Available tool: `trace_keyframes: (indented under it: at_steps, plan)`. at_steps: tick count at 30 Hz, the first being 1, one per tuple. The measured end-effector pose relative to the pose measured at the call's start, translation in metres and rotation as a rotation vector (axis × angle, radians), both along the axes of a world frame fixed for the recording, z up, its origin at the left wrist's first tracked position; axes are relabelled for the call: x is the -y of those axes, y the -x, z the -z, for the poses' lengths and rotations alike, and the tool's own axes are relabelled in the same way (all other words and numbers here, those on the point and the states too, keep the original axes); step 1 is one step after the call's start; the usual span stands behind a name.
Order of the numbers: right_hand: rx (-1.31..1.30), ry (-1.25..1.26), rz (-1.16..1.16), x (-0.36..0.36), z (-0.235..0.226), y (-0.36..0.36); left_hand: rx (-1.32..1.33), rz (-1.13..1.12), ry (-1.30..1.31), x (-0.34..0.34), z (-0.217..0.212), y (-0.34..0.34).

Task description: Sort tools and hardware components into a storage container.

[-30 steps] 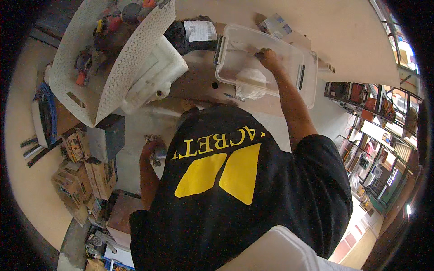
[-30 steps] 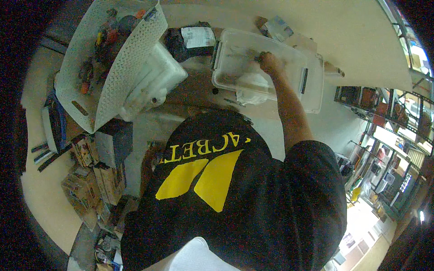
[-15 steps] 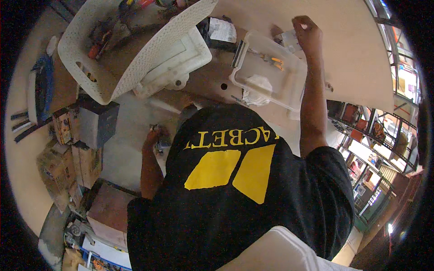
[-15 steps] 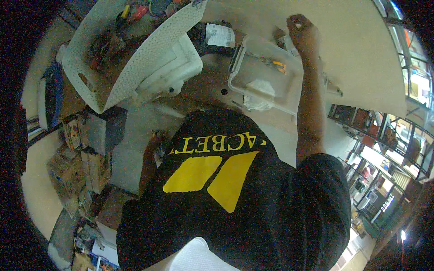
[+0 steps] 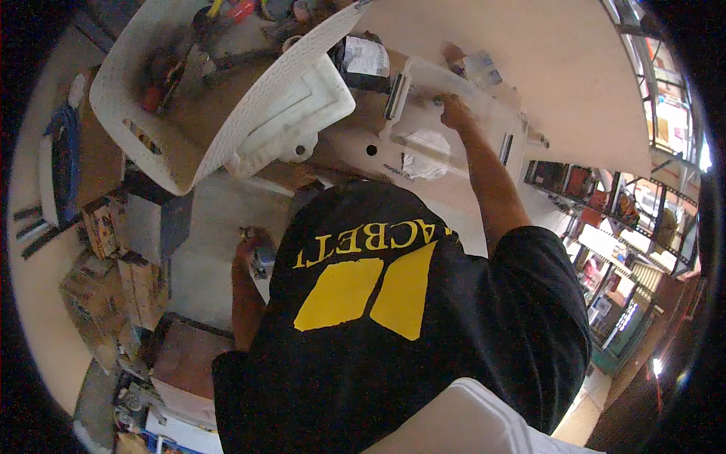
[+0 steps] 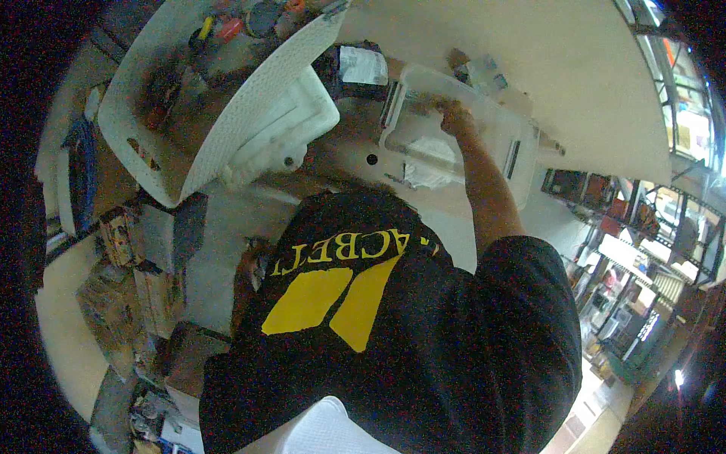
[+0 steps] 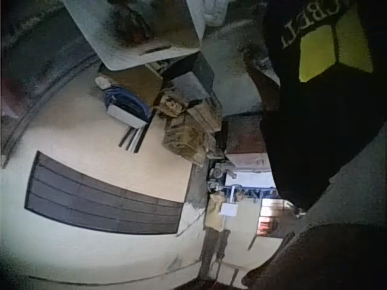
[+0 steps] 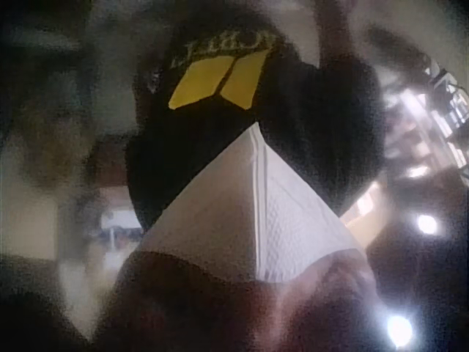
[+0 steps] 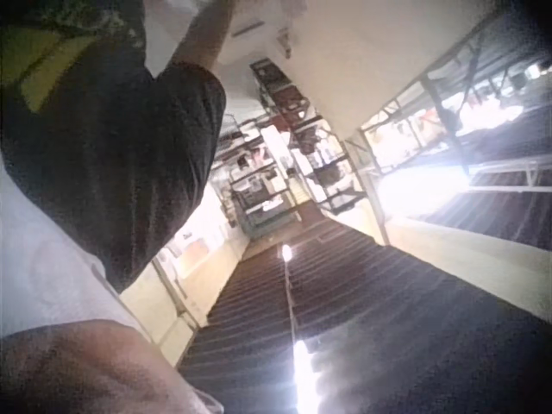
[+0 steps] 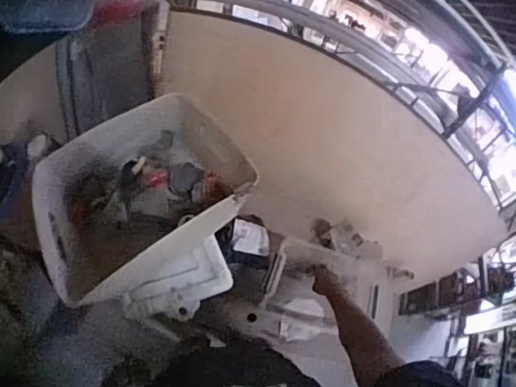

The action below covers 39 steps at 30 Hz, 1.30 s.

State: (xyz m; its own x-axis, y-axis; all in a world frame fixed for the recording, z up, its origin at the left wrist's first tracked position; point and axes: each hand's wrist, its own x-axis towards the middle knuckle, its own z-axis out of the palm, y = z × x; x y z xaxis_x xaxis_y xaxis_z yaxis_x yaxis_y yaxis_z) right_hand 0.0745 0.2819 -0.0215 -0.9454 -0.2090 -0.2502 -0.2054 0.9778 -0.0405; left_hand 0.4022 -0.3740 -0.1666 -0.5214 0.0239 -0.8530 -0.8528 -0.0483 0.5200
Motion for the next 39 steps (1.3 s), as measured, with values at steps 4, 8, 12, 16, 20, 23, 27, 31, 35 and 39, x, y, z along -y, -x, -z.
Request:
trace_keyframes:
  at_steps: [4,8,12,16,20,23,27,31,35,39]
  plan:
    - [-0.093,-0.09,0.243,-0.014,0.034,-0.004,0.05,0.109,0.026,0.006,-0.031,0.002]
    - [0.113,-0.238,0.299,-0.01,0.045,-0.017,0.096,0.178,0.052,0.009,-0.047,0.024]
    - [0.061,-0.31,0.297,-0.005,0.032,-0.018,0.132,0.215,0.075,0.003,-0.053,0.051]
    - [-0.001,-0.179,0.297,-0.002,0.009,-0.017,0.168,0.227,0.091,-0.001,-0.057,0.068]
    - [0.081,-0.097,0.376,-0.003,0.009,-0.008,0.185,0.202,0.09,-0.01,-0.061,0.081]
    - [0.052,0.004,0.485,0.011,0.001,-0.003,-0.014,0.047,-0.008,-0.024,-0.069,0.069]
    - [0.206,-0.126,0.272,0.001,-0.016,0.003,-0.043,0.264,0.078,-0.015,-0.049,0.052]
    - [-0.279,-0.034,-0.026,-0.035,-0.056,0.063,0.015,0.289,0.121,-0.036,-0.033,0.059]
    - [-0.612,0.702,0.025,0.152,-0.282,0.102,0.091,-0.087,0.01,-0.031,0.036,-0.012]
    - [-0.465,0.663,-0.28,0.302,-0.372,0.1,0.178,0.213,0.122,-0.047,0.029,0.028]
